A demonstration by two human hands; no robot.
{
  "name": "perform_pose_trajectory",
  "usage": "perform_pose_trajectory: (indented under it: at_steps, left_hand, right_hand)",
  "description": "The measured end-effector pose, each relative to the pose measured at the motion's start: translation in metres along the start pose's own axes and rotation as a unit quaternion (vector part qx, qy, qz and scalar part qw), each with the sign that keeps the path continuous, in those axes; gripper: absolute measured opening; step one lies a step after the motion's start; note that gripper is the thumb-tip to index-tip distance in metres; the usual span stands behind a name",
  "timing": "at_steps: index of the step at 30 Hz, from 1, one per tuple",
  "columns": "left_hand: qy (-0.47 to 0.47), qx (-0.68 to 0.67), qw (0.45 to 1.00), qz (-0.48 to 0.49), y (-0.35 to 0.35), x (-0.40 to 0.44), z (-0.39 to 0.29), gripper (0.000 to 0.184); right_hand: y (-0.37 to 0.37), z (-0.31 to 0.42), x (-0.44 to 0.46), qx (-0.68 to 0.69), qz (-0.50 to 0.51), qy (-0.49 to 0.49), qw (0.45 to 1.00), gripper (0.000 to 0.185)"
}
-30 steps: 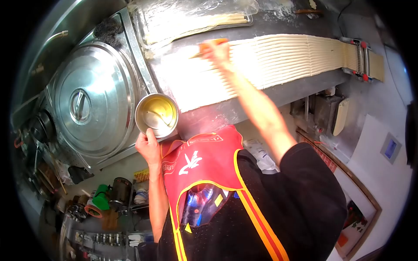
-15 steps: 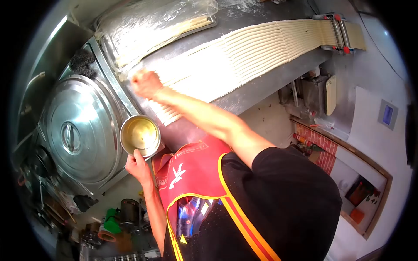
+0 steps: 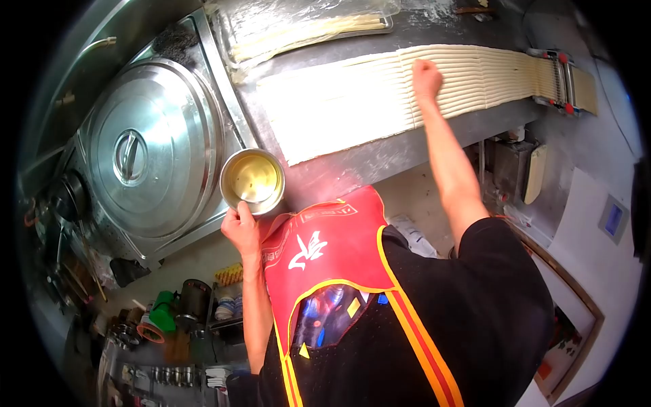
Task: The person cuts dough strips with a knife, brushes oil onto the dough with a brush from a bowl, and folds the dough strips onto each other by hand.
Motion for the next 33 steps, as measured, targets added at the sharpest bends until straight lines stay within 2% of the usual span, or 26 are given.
perform_pose_trajectory:
  at_steps: [1,2,3,4,5,6,7,9,12,13,15,16,18,19,22,24,25,27,28,29,31,32,33]
  left_hand:
    - [0.002,0.002,1.0,-0.002,-0.002,0.0,0.001,0.029]
    - [0.005,0.01,1.0,-0.001,-0.002,0.0,0.004,0.029]
    - [0.009,0.018,1.0,0.003,-0.002,-0.001,0.005,0.029]
    - [0.013,0.019,1.0,0.005,-0.001,0.0,0.002,0.029]
    - [0.022,0.025,0.999,0.005,-0.001,0.003,-0.002,0.03]
    - [0.029,0.033,0.999,0.009,-0.002,0.004,-0.003,0.03]
    - [0.028,0.038,0.999,0.012,-0.004,0.002,-0.008,0.03]
    - [0.021,0.029,0.999,0.018,-0.005,0.002,-0.016,0.03]
    - [0.028,0.021,0.999,0.034,-0.002,0.003,-0.004,0.03]
    - [0.03,0.019,0.999,0.034,-0.002,0.004,-0.001,0.03]
    - [0.051,0.036,0.998,0.03,-0.004,0.002,0.001,0.03]
    - [0.052,0.031,0.998,0.034,-0.003,0.001,-0.003,0.03]
    - [0.055,0.022,0.997,0.049,0.002,0.003,-0.004,0.03]
    - [0.05,0.021,0.997,0.054,0.003,0.001,-0.007,0.03]
    - [0.039,0.012,0.997,0.063,-0.006,0.003,-0.005,0.029]
    - [0.045,0.032,0.996,0.069,-0.009,0.007,-0.001,0.029]
    - [0.046,0.026,0.996,0.071,-0.01,0.008,0.003,0.029]
    - [0.025,-0.018,0.998,0.047,-0.014,0.007,0.015,0.029]
    - [0.03,0.003,0.998,0.055,-0.017,0.007,0.015,0.029]
    - [0.029,0.005,0.998,0.055,-0.02,0.006,0.018,0.029]
    - [0.025,-0.005,0.999,0.047,-0.02,0.004,0.023,0.028]
    - [0.027,-0.004,0.998,0.052,-0.018,0.003,0.019,0.028]
    - [0.03,-0.004,0.998,0.049,-0.018,0.001,0.013,0.028]
  right_hand:
    - [0.041,0.012,-0.024,0.026,0.166,0.091,0.982,0.041]
    - [0.067,0.052,-0.067,0.018,0.205,0.036,0.978,0.034]
    - [0.079,0.105,-0.117,0.073,0.173,-0.084,0.979,0.022]
    - [0.088,0.15,-0.161,0.2,0.166,-0.18,0.949,0.014]
    - [0.09,0.191,-0.191,0.196,0.218,-0.176,0.94,0.011]
    - [0.073,0.245,-0.197,0.272,0.275,-0.093,0.917,0.013]
    - [0.074,0.254,-0.191,0.354,0.286,-0.002,0.891,0.022]
    - [0.093,0.25,-0.184,0.492,0.338,0.226,0.77,0.033]
    - [0.101,0.208,-0.212,0.49,0.328,0.19,0.785,0.037]
    - [0.089,0.199,-0.224,0.449,0.353,0.156,0.806,0.032]
    - [0.068,0.18,-0.257,0.417,0.417,0.254,0.767,0.027]
    - [0.067,0.177,-0.257,0.418,0.411,0.257,0.768,0.027]
    - [0.071,0.174,-0.245,0.405,0.457,0.188,0.769,0.025]
    - [0.08,0.17,-0.228,0.438,0.461,0.213,0.742,0.024]
    - [0.082,0.12,-0.155,0.41,0.368,0.213,0.807,0.025]
    - [0.057,0.052,-0.091,0.394,0.296,0.192,0.849,0.022]
    - [0.045,0.008,-0.062,0.394,0.251,0.214,0.858,0.021]
    - [0.0,-0.04,-0.022,0.291,0.096,0.197,0.931,0.021]
    - [-0.02,-0.035,-0.014,0.173,0.003,0.093,0.98,0.026]
    - [-0.007,-0.034,-0.022,0.173,0.005,0.095,0.98,0.026]
    - [0.043,0.023,-0.062,-0.009,0.124,-0.006,0.992,0.019]
    - [0.066,0.065,-0.11,-0.025,0.116,-0.098,0.988,0.013]
    - [0.073,0.112,-0.166,0.047,0.124,-0.166,0.977,0.01]
Point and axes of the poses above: each hand's wrist, its own x-axis towards the middle knuckle, its own y-axis out of the palm, z = x × y, the point moved 7 cm from there along x, towards the middle knuckle, and after that the axes turned 6 degrees about y, right-handed, at the moved point
